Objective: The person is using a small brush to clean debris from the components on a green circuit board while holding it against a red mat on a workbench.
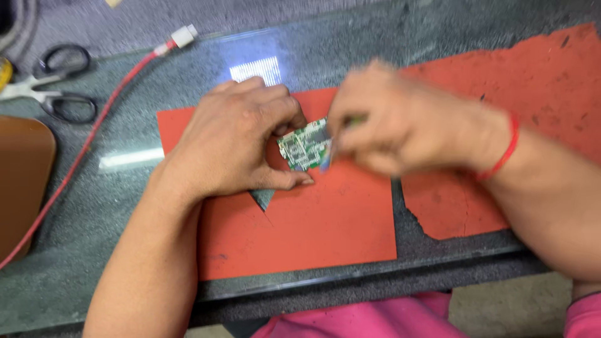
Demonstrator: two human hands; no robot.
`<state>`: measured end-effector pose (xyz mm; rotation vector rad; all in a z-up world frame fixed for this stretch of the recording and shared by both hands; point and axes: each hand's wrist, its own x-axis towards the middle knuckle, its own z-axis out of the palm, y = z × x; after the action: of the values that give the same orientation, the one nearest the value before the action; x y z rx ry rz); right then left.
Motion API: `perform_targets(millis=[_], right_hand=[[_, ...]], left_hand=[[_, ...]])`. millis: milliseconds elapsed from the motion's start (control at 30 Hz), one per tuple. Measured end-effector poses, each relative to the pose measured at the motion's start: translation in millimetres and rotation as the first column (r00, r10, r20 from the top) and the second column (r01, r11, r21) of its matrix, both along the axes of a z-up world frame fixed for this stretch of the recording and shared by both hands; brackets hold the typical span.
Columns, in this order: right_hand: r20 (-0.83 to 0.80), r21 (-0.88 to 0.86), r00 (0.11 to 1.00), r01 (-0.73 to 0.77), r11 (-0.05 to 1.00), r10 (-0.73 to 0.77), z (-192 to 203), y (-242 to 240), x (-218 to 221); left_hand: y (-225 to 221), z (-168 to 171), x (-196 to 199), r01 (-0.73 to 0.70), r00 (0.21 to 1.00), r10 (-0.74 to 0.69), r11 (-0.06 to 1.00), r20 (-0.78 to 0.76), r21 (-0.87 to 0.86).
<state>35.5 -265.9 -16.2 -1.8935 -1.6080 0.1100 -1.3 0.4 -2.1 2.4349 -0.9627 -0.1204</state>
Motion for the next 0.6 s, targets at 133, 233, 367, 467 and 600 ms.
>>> perform_targets(millis=[133,233,367,467,600], right_hand=[[0.001,-0.031,0.995,0.102,0.994,-0.102,-3.2,-5.7,3.5],[0.084,-0.078,0.979,0.192,0.978,-0.186,0.8,-5.8,6.5],[0.069,-0.081,0.982,0.183,0.980,-0.177,2.3,1.7,-9.2],[0.065,-0.071,0.974,0.220,0.973,-0.216,3.9,1.7,-13.0],[0.054,-0.089,0.984,0.177,0.980,-0.172,1.1,13.2,-28.1]], left_hand=[[-1.4,-1.5,-1.3,-0.010,1.000,0.010,0.999,-0.004,0.035],[-5.2,-0.1,-4.7,0.007,0.999,-0.008,1.000,0.032,0.025],[-8.5,1.1,-4.7,0.042,0.999,-0.042,0.998,0.002,0.041],[-3.4,-1.7,0.7,0.057,0.995,-0.054,0.998,-0.084,0.036],[-4.9,0.5,-1.9,0.033,0.998,-0.035,0.999,-0.052,-0.042]])
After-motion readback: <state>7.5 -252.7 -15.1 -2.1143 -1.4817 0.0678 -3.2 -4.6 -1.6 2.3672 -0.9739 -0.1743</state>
